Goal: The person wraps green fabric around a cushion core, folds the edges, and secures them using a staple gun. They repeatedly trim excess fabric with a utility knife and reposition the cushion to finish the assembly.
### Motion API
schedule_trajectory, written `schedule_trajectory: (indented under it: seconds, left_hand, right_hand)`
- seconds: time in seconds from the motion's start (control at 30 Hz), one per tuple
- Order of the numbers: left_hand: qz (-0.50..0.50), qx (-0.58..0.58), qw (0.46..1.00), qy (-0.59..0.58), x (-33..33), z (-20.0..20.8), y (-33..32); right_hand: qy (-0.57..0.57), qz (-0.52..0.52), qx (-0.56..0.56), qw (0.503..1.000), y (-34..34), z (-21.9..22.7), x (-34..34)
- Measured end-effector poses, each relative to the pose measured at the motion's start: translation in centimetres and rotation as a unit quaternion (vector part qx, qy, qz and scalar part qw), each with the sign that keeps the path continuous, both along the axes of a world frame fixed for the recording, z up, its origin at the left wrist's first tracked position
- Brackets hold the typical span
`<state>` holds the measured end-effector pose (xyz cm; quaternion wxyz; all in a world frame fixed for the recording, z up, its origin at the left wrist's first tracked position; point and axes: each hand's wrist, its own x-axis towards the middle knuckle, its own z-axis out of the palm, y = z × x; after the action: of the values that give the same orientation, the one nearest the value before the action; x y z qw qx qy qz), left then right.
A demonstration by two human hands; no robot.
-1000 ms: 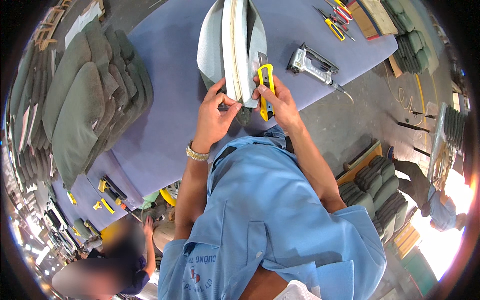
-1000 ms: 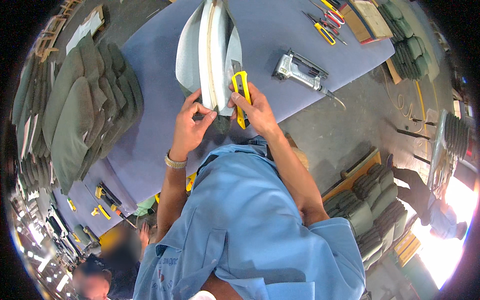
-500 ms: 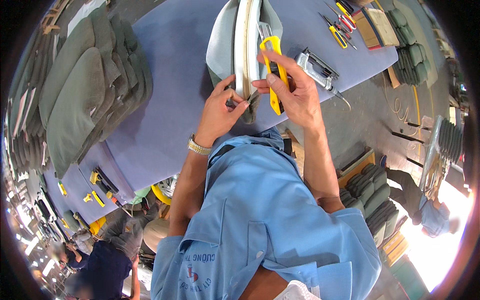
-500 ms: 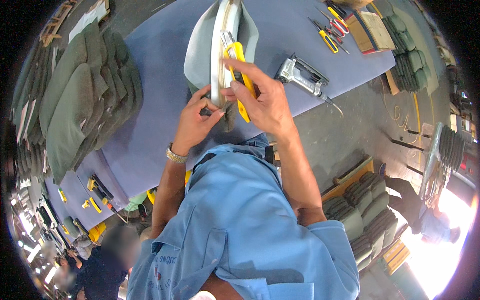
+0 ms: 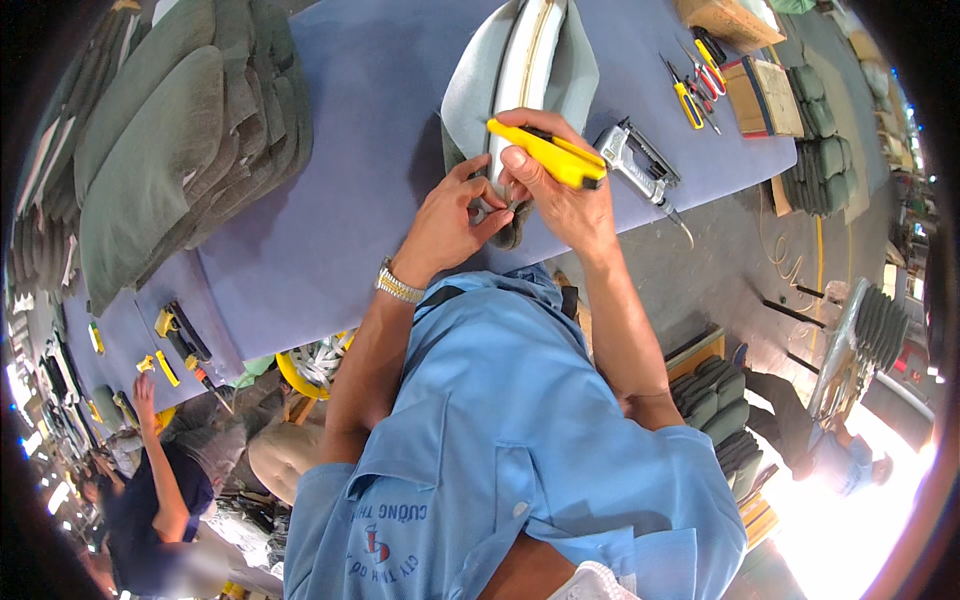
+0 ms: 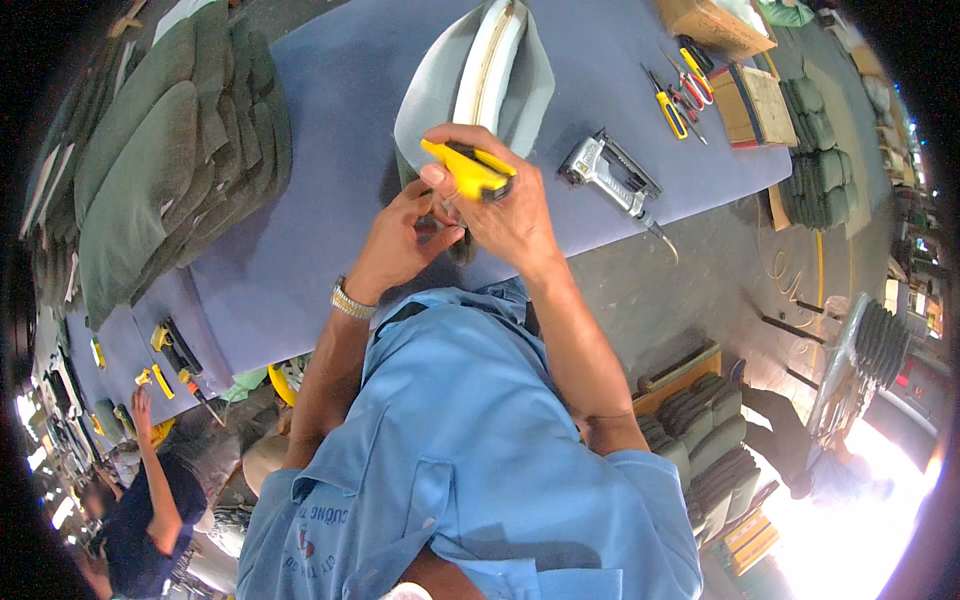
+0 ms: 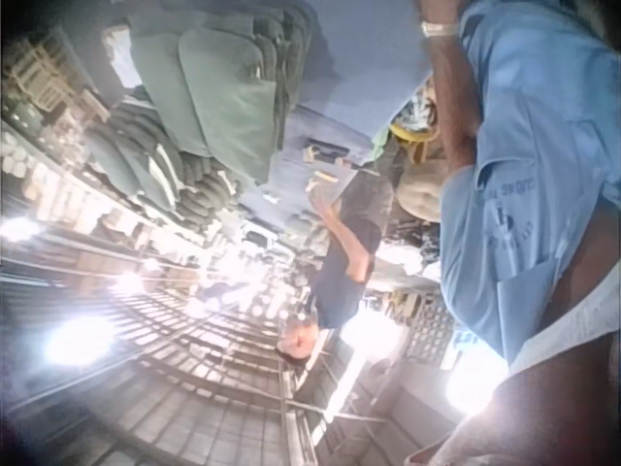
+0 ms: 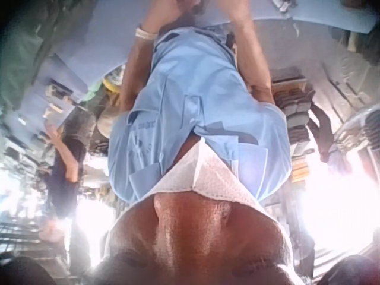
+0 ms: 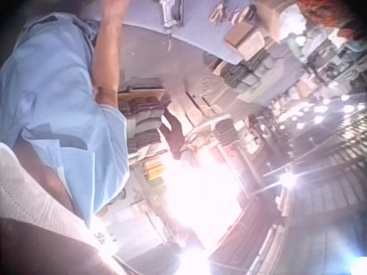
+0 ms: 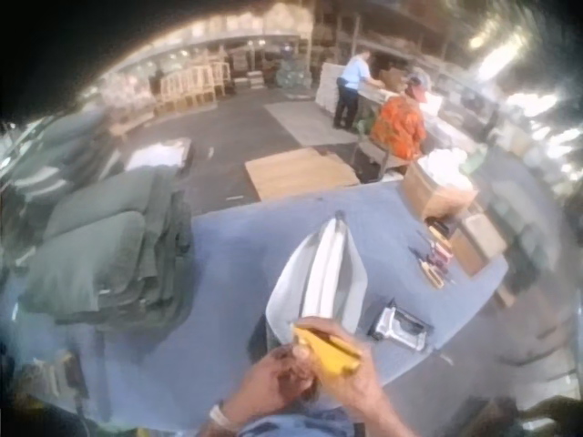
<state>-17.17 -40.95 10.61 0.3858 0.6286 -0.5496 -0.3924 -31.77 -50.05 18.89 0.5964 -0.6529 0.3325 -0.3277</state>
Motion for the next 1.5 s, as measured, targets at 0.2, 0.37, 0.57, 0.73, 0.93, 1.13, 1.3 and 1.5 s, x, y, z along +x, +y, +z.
schedule_trajectory:
  seconds: [0.2, 0.37, 0.57, 0.73, 0.93, 1.13, 1.3, 1.5]
  left_hand:
    - [0.0, -0.015, 1.0, -0.01, 0.1, 0.4, 0.2]
    - [-0.007, -0.06, 0.998, -0.004, 0.5, -0.9, 0.5]
    - [0.013, -0.031, 0.997, 0.067, 1.2, -1.4, 0.9]
    - [0.001, -0.009, 0.997, 0.081, 1.8, -0.9, 1.1]
    - [0.004, 0.002, 0.997, 0.077, 2.0, -0.4, 1.0]
    - [0.008, -0.019, 0.997, 0.073, 1.3, -1.1, 0.7]
    - [0.009, -0.007, 0.998, 0.069, 1.3, -0.7, 0.8]
    - [0.027, -0.027, 0.996, 0.076, 1.7, -1.3, 1.2]
  right_hand:
    - [-0.161, -0.102, 0.12, 0.974, -1.0, -4.1, 0.7]
    - [-0.139, -0.149, 0.233, 0.951, -2.0, -5.5, -0.3]
    - [-0.043, -0.145, 0.24, 0.959, -1.7, -6.2, -1.8]
    - [0.009, -0.083, 0.242, 0.967, -1.8, -6.3, -2.7]
    - [-0.136, -0.046, 0.252, 0.957, -0.9, -3.9, -3.1]
    - [-0.082, 0.005, 0.003, 0.997, -1.0, -3.0, -1.0]
    - [0.071, -0.003, 0.015, 0.997, 0.0, -2.9, -0.6]
    - [0.051, -0.069, 0.039, 0.996, 0.9, -5.3, -2.2]
